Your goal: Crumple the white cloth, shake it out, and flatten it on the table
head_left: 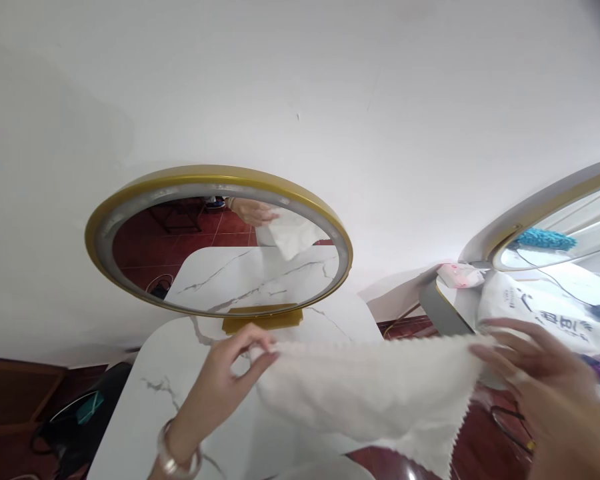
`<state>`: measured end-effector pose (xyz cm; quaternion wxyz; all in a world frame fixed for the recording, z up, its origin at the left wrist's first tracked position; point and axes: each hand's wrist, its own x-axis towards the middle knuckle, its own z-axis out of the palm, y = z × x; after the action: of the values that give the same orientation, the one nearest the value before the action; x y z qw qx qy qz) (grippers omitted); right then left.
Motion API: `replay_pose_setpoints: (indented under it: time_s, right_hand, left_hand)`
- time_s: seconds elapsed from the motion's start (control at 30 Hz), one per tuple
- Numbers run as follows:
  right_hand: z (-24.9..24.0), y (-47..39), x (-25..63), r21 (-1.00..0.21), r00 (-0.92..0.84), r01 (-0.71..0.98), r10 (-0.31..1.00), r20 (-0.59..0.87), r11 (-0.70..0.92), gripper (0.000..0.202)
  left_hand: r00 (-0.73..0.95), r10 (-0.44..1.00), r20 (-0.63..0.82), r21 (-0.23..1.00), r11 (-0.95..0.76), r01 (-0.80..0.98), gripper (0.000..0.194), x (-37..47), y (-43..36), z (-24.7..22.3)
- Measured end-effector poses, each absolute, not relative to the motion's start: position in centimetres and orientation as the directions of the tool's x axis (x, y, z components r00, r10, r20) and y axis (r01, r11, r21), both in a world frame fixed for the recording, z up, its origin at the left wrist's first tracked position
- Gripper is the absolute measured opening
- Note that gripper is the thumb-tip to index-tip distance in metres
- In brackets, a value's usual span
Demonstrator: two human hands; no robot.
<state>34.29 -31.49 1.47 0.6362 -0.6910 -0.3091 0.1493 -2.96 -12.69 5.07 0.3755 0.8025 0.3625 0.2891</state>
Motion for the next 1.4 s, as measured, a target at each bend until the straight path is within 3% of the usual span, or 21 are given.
replay_pose_setpoints:
  time_s: [0.1,0.2,0.33,0.43,0.53,0.63,0.73,0.97,1.23,1.4]
  right_hand:
    - [-1.4,-25.3,34.2,-0.992,0.8,0.075,0.6,0.002,-0.097,0.053]
    - [-7.1,-21.2,33.7,-0.997,0.729,0.072,0.682,0.049,-0.005,0.069]
    - [-15.9,-20.4,31.2,-0.909,0.643,0.379,0.756,0.121,-0.176,0.06]
    - [-20.8,-20.7,28.2,-0.754,0.454,0.635,0.872,0.184,-0.171,0.05]
    - [-23.7,-19.7,26.1,-0.543,0.322,0.817,0.935,0.148,-0.196,0.049]
    - [-24.7,-17.5,25.5,-0.334,0.29,0.908,0.955,0.068,-0.252,0.053]
    - [-24.5,-14.9,25.7,-0.222,0.272,0.94,0.962,0.036,-0.258,0.056]
    - [-24.3,-10.4,28.3,-0.201,0.154,0.968,0.988,0.014,-0.148,0.05]
    - [-24.4,-11.1,34.0,-0.158,0.28,0.949,0.96,0.022,-0.273,0.048]
    - [-24.7,-14.1,34.7,-0.142,0.301,0.948,0.947,0.111,-0.284,0.047]
  left_hand:
    - [0.583,0.759,0.289,0.702,-0.582,0.41,0.024,0.9,-10.3,1.0]
    - [0.477,0.788,0.389,0.548,-0.614,0.568,0.035,4.5,-8.9,-5.0]
    - [0.61,0.748,0.262,0.463,-0.652,0.601,0.039,6.7,-10.0,-14.0]
    - [0.661,0.738,0.137,0.426,-0.646,0.633,0.042,7.0,-11.0,-19.6]
    - [0.636,0.762,0.12,0.382,-0.627,0.679,0.051,7.8,-10.6,-22.9]
    - [0.591,0.797,0.127,0.352,-0.593,0.724,0.055,9.6,-9.4,-23.9]
    - [0.539,0.834,0.117,0.345,-0.543,0.765,0.052,11.8,-7.9,-23.7]
    - [0.488,0.869,0.079,0.376,-0.479,0.793,0.037,15.6,-4.8,-23.5]
    - [0.692,0.719,0.06,0.43,-0.645,0.632,0.046,20.5,-3.3,-24.3]
    - [0.761,0.644,0.075,0.315,-0.74,0.594,0.056,20.1,-5.0,-24.2]
